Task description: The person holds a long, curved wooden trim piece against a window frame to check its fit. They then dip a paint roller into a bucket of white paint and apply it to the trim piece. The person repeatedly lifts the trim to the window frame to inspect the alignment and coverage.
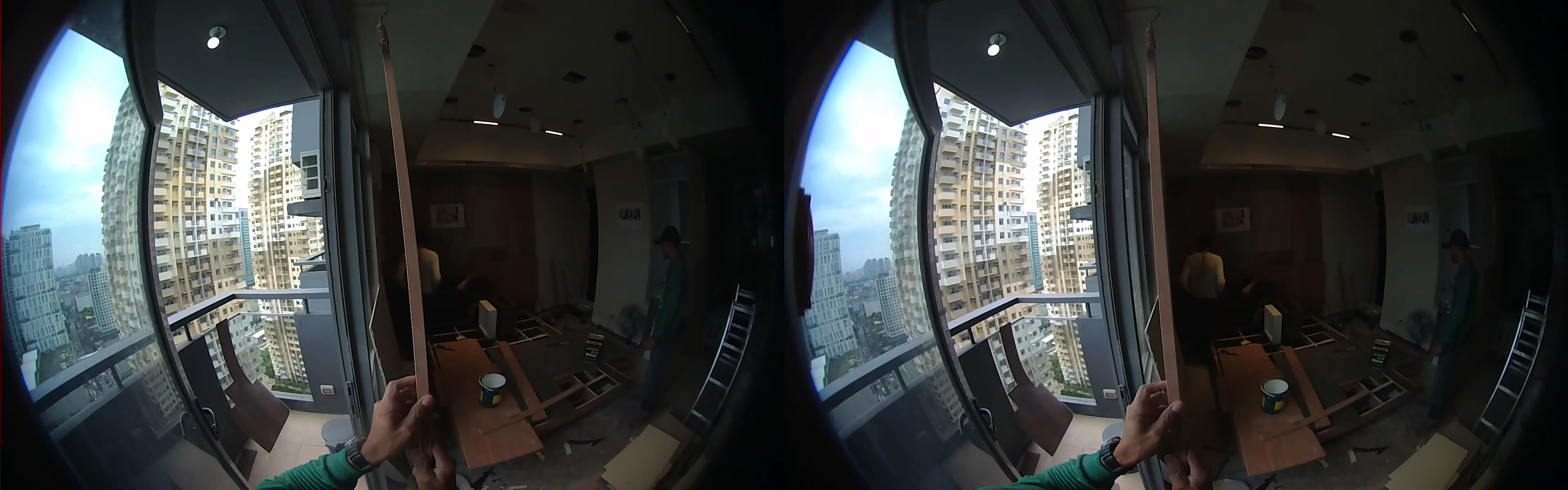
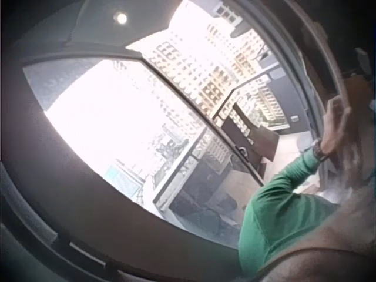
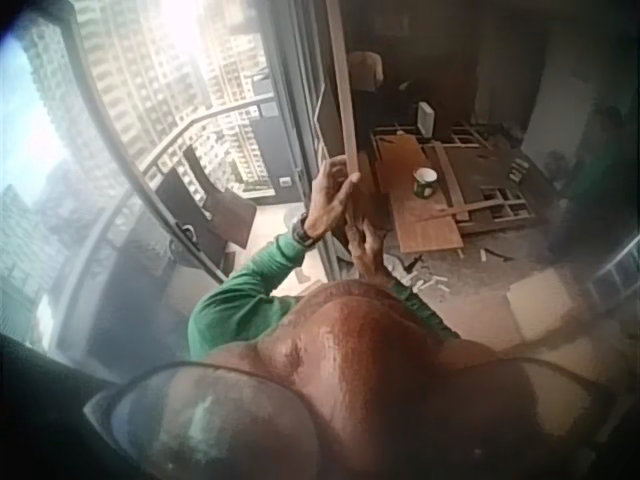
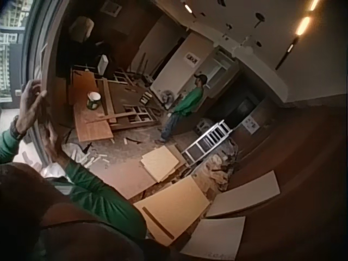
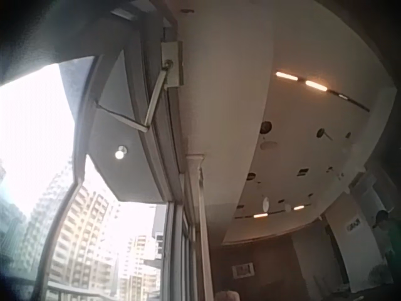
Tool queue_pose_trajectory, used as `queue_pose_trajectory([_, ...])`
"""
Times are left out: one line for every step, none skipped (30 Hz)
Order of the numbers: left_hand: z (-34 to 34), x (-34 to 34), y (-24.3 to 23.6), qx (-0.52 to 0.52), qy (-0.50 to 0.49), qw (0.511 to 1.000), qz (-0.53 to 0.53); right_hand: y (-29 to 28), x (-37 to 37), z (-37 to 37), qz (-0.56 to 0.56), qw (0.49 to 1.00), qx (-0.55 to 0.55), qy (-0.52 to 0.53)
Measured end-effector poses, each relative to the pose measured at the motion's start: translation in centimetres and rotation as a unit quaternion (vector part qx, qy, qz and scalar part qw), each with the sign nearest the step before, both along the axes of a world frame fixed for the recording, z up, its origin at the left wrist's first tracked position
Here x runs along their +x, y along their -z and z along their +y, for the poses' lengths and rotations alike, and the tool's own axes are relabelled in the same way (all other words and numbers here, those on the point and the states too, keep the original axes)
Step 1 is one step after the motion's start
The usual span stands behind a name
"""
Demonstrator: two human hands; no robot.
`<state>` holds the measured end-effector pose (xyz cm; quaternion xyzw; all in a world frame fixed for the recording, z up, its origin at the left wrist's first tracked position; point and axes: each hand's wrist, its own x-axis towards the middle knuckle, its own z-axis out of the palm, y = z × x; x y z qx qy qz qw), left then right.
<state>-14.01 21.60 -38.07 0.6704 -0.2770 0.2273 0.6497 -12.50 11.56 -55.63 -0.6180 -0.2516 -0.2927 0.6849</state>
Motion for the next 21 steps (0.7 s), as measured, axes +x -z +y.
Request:
queue_pose_trajectory([-0.1,0.0,0.5,-0.013,-0.001,1.000,-0.002,0.2,-0.2,-0.1,-0.014,1.000,-0.005,0.016])
queue_pose_trajectory([-0.2,-0.1,1.0,-0.013,-0.003,1.000,-0.007,0.0,-1.0,-0.4,-0.028,0.999,-0.008,0.030])
queue_pose_trajectory([-0.2,-0.2,1.4,-0.013,-0.006,1.000,-0.011,-0.2,-1.4,-0.5,-0.042,0.998,-0.012,0.043])
queue_pose_trajectory([-0.3,-0.4,1.7,-0.014,-0.008,1.000,-0.015,0.3,-1.7,-0.7,-0.029,0.999,-0.013,0.032])
queue_pose_trajectory([-0.4,-0.6,1.8,-0.006,-0.016,1.000,-0.023,1.1,-1.8,-0.9,-0.017,0.999,-0.014,0.023])
queue_pose_trajectory([-0.7,-1.0,1.9,0.001,-0.025,0.999,-0.031,1.7,-2.0,-1.1,-0.005,1.000,-0.014,0.014])
queue_pose_trajectory([-0.9,-1.4,1.9,0.008,-0.033,0.999,-0.040,2.2,-2.1,-1.3,0.005,1.000,-0.008,0.003])
queue_pose_trajectory([-1.1,-1.8,1.9,0.014,-0.042,0.998,-0.046,2.6,-2.2,-1.5,0.016,1.000,-0.002,-0.008])
queue_pose_trajectory([-1.3,-2.2,1.9,0.021,-0.051,0.997,-0.052,2.9,-2.3,-1.6,0.027,0.999,0.005,-0.018])
queue_pose_trajectory([-1.5,-2.3,1.9,0.027,-0.060,0.996,-0.058,3.4,-2.2,-1.8,0.026,1.000,-0.005,-0.005])
queue_pose_trajectory([-1.5,-2.2,2.4,0.027,-0.064,0.996,-0.062,3.6,-2.3,-1.8,0.026,1.000,-0.015,0.004])
queue_pose_trajectory([-1.4,-1.8,3.2,0.027,-0.068,0.995,-0.067,3.8,-2.3,-1.9,0.026,0.999,-0.025,0.014])
queue_pose_trajectory([-1.3,-1.6,3.5,0.026,-0.072,0.995,-0.072,3.8,-2.3,-1.9,0.017,0.999,-0.023,0.015])
queue_pose_trajectory([-1.4,-1.7,3.5,0.035,-0.082,0.994,-0.070,3.7,-2.5,-2.0,0.010,1.000,-0.020,0.018])
queue_pose_trajectory([-1.5,-2.0,3.5,0.044,-0.092,0.992,-0.069,3.7,-2.6,-2.0,0.002,1.000,-0.018,0.022])
queue_pose_trajectory([-1.6,-2.2,3.5,0.052,-0.102,0.991,-0.068,3.7,-2.5,-2.1,-0.008,1.000,-0.013,0.022])
queue_pose_trajectory([-1.7,-2.5,3.4,0.050,-0.099,0.992,-0.059,3.8,-2.4,-2.1,-0.018,1.000,-0.007,0.021])
queue_pose_trajectory([-1.9,-2.7,3.2,0.048,-0.096,0.993,-0.049,4.0,-2.3,-2.1,-0.028,0.999,-0.001,0.021])
queue_pose_trajectory([-2.0,-2.7,3.2,0.046,-0.093,0.994,-0.040,5.1,-1.6,-2.2,-0.030,0.999,-0.025,0.031])
queue_pose_trajectory([-2.1,-2.5,3.3,0.035,-0.081,0.995,-0.040,7.0,-0.4,-2.6,-0.032,0.997,-0.048,0.043])
queue_pose_trajectory([-2.1,-2.1,3.5,0.023,-0.073,0.996,-0.041,7.3,-0.2,-2.7,-0.034,0.995,-0.072,0.052])
